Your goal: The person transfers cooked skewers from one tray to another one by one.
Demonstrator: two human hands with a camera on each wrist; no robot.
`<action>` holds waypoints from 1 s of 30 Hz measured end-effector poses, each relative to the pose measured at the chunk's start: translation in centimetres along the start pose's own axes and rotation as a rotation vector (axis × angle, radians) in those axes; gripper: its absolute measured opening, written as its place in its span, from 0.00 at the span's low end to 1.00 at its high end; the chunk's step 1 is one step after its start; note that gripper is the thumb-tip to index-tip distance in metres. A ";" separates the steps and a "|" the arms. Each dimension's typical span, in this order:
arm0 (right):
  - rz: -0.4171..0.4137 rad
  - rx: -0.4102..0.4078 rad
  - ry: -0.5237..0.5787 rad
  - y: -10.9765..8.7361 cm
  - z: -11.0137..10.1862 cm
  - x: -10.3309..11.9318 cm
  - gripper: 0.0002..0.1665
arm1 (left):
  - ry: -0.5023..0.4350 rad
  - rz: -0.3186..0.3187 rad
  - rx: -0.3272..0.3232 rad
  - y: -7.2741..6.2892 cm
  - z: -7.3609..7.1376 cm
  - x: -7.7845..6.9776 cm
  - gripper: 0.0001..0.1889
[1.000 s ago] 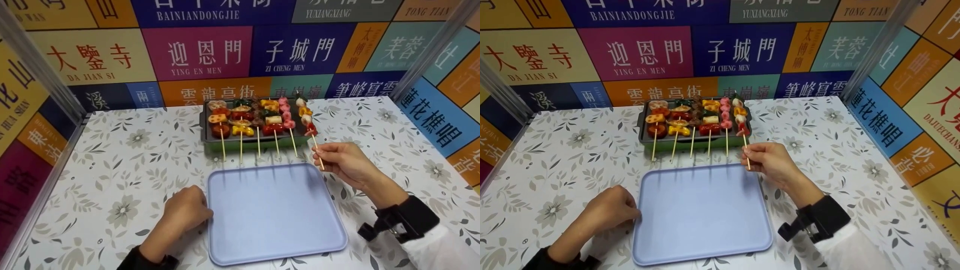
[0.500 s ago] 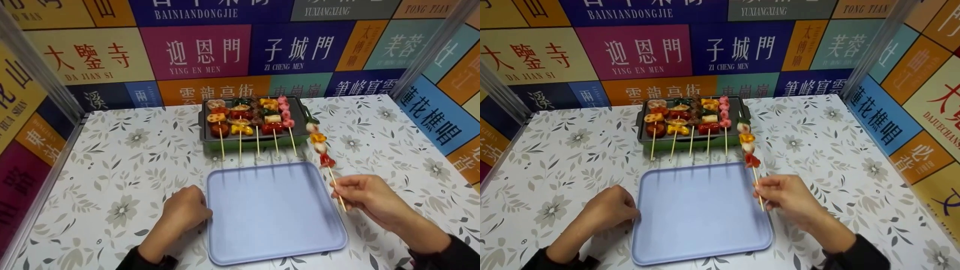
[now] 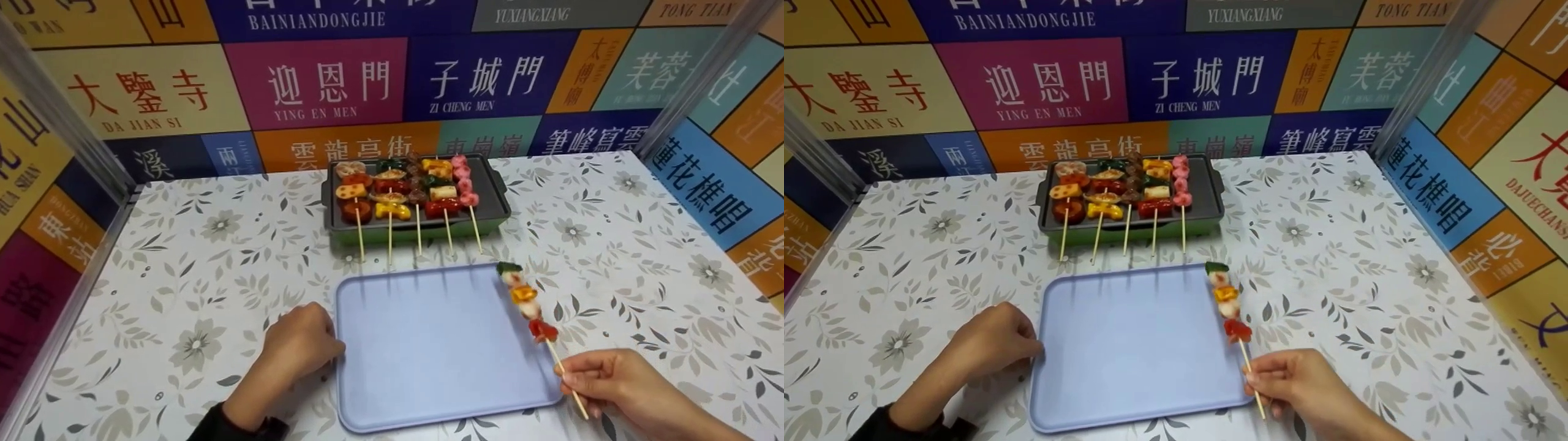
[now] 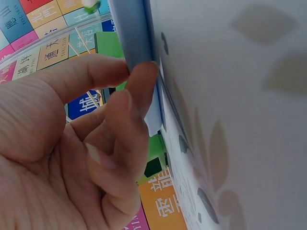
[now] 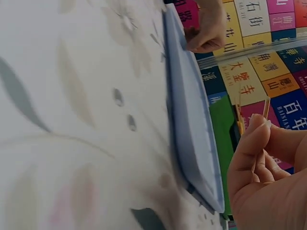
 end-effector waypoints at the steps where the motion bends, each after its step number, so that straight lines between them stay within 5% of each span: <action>1: 0.003 0.002 0.004 0.1 0.1 -0.3 0.12 | 0.001 -0.003 -0.003 0.0 0.0 0.1 0.14; 8: 0.061 -0.002 0.004 0.2 0.5 -1.5 0.12 | 0.004 0.012 -0.017 -0.2 0.2 0.4 0.13; 19: 0.256 -0.214 -0.151 -0.2 1.0 -1.7 0.08 | -0.004 0.009 -0.002 0.0 0.3 0.3 0.12; 30: 0.246 -0.275 -0.278 -0.4 1.5 -1.6 0.12 | 0.002 0.014 -0.001 0.1 0.3 0.1 0.12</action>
Point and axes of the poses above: each hand's wrist, its own y-axis towards the middle knuckle, its own z-axis out of the palm, x = y × z, the point moved 2 cm from there along y, towards the middle knuckle, and after that the axes turned 7 degrees about z, right-handed, at the moved point
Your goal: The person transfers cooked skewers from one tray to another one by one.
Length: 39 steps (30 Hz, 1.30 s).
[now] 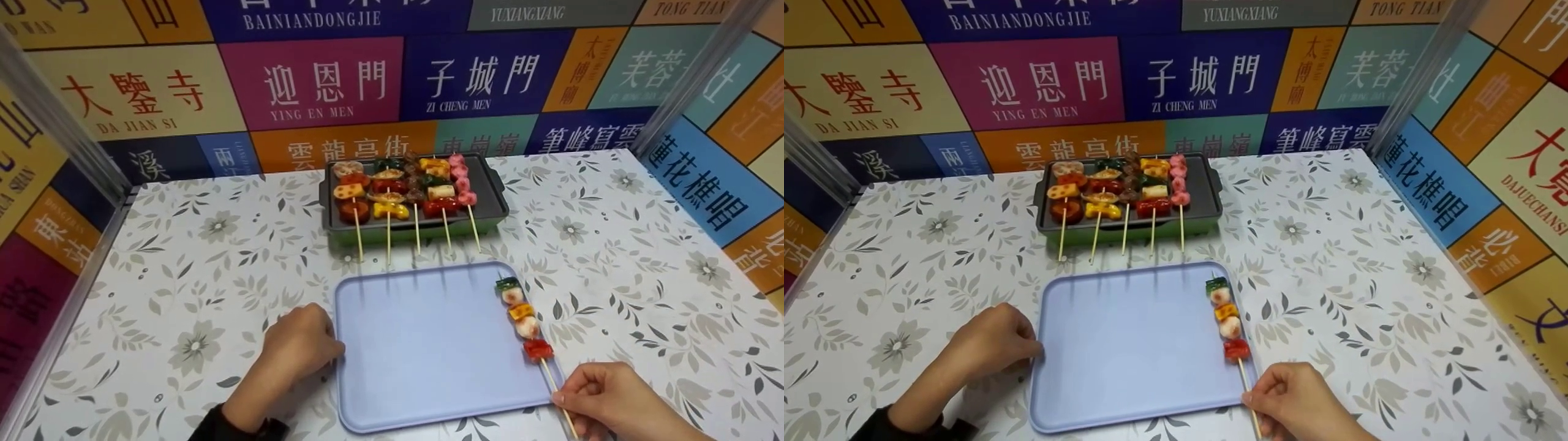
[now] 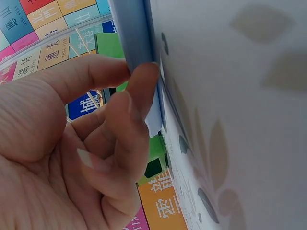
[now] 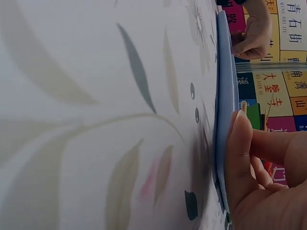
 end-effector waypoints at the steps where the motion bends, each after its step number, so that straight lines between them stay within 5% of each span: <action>1: -0.004 -0.005 -0.015 -0.1 0.0 0.1 0.12 | 0.000 -0.001 0.001 0.0 0.0 0.0 0.13; 5: -0.028 -0.090 -0.102 -0.3 0.2 1.0 0.16 | 0.001 0.005 0.001 0.0 -0.1 0.0 0.13; 9: -0.116 -0.286 -0.251 -0.3 0.8 2.8 0.15 | 0.007 0.007 -0.006 -0.1 -0.2 0.0 0.13; 13: -0.345 -0.484 -0.390 -0.1 1.4 5.1 0.08 | 0.004 -0.002 0.001 -0.1 -0.3 0.0 0.13; 18: -0.680 -0.619 -0.511 1.0 1.7 7.5 0.06 | 0.002 0.001 0.001 -0.2 -0.2 0.0 0.12; 21: -0.858 -0.678 -0.603 2.1 1.6 8.9 0.17 | 0.002 -0.003 0.000 -0.2 -0.2 0.0 0.13; 24: -0.951 -0.669 -0.647 3.1 1.3 10.4 0.31 | 0.003 -0.005 0.003 -0.1 -0.2 -0.1 0.13; 27: -0.909 -0.590 -0.656 3.9 1.0 12.0 0.41 | 0.007 0.001 0.005 0.0 -0.2 -0.2 0.13; 32: -0.676 -0.401 -0.638 5.5 0.5 14.9 0.49 | 0.011 0.007 -0.008 -0.1 -0.2 -0.2 0.13; 39: -0.456 -0.197 -0.275 8.9 -0.5 18.1 0.45 | 0.017 -0.017 0.000 0.0 0.0 -0.3 0.15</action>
Point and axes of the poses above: each hand's wrist, its own y-axis towards the middle knuckle, its own z-axis out of the palm, x = y × z, the point moved 2 cm from there along y, towards the middle knuckle, and after that the axes turned 7 degrees about z, right-handed, at the moved point
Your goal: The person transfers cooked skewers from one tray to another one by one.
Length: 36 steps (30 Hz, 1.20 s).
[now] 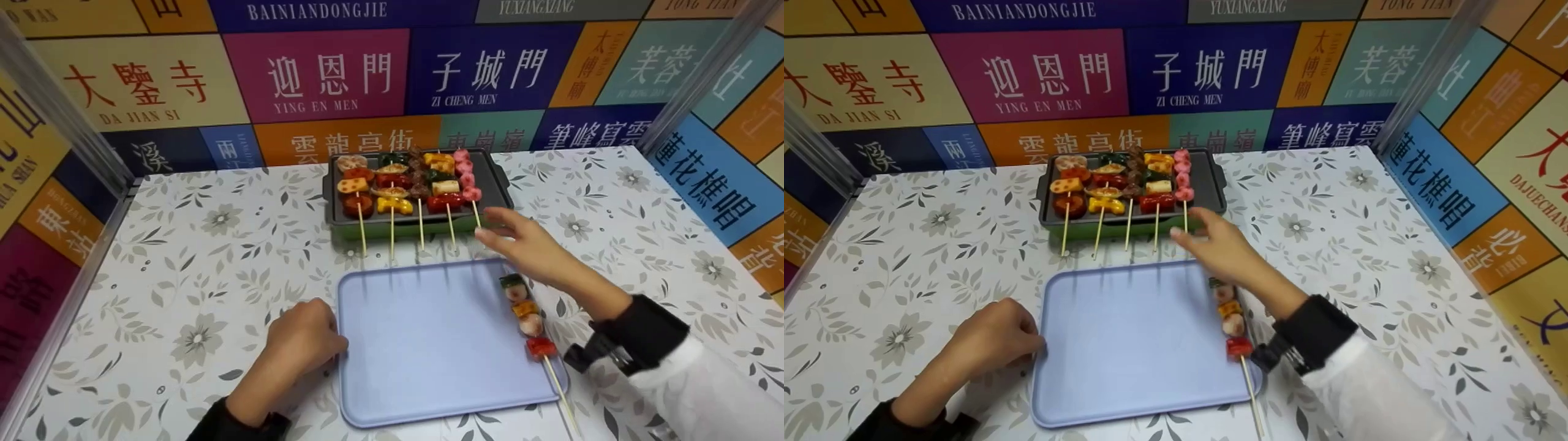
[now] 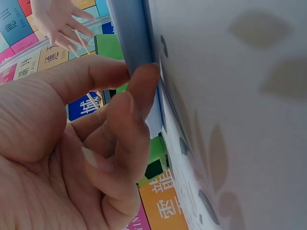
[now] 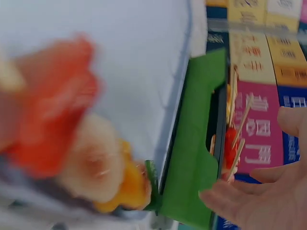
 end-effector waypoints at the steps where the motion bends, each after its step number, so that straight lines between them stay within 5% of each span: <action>1: 0.025 0.009 0.071 0.6 0.0 0.0 0.43 | 0.002 -0.001 0.000 0.0 0.0 0.0 0.15; 8: 0.219 0.145 0.507 3.1 0.4 -0.4 0.34 | 0.001 -0.004 0.008 0.1 0.0 -0.1 0.14; 13: 0.262 0.175 0.641 3.5 0.6 -0.6 0.26 | -0.004 0.000 0.016 0.2 0.2 -0.1 0.13; 26: 0.236 0.100 0.698 3.4 0.4 -0.9 0.26 | 0.002 0.014 0.013 0.3 0.4 0.5 0.12; 36: 0.199 0.094 0.736 1.0 0.0 -1.7 0.20 | 0.010 0.009 0.005 0.0 0.0 0.1 0.14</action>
Point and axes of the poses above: each hand's wrist, its own y-axis towards the middle knuckle, its own z-axis out of the palm, x = y × z, the point moved 2 cm from there along y, towards the middle knuckle, and after that the axes turned 7 degrees about z, right-handed, at the moved point
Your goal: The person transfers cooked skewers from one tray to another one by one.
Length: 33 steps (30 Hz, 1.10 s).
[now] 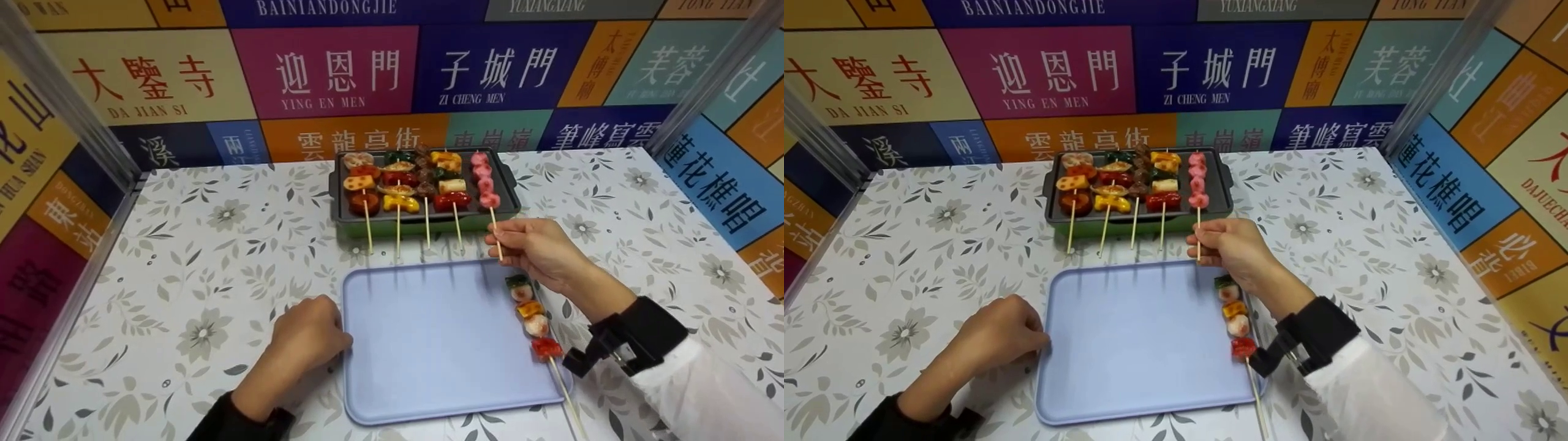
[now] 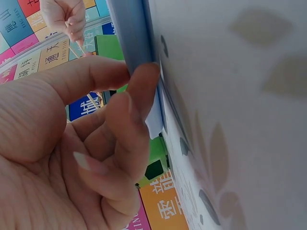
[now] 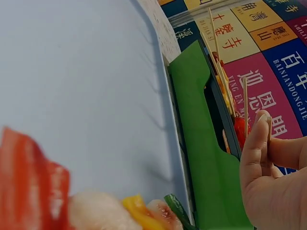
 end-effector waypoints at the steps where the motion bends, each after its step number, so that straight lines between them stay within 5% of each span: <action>1: -0.003 0.002 0.000 -0.3 0.0 -0.1 0.18 | 0.001 -0.001 0.001 0.0 0.0 0.0 0.14; 16: -0.074 0.260 -0.035 -6.1 -1.5 -3.2 0.05 | 0.008 0.003 -0.002 0.0 0.0 0.0 0.13; 25: -0.095 0.254 -0.259 -9.9 -1.4 -6.2 0.08 | 0.014 0.024 -0.008 -0.1 -0.2 -0.1 0.12; 33: 0.009 0.329 -0.240 -12.6 -1.1 -9.2 0.08 | 0.009 0.010 0.000 -0.1 -0.2 0.0 0.12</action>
Point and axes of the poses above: each hand's wrist, its own y-axis towards the middle knuckle, its own z-axis out of the palm, x = y × z, the point moved 2 cm from there along y, towards the middle knuckle, and after that the axes turned 7 degrees about z, right-handed, at the moved point
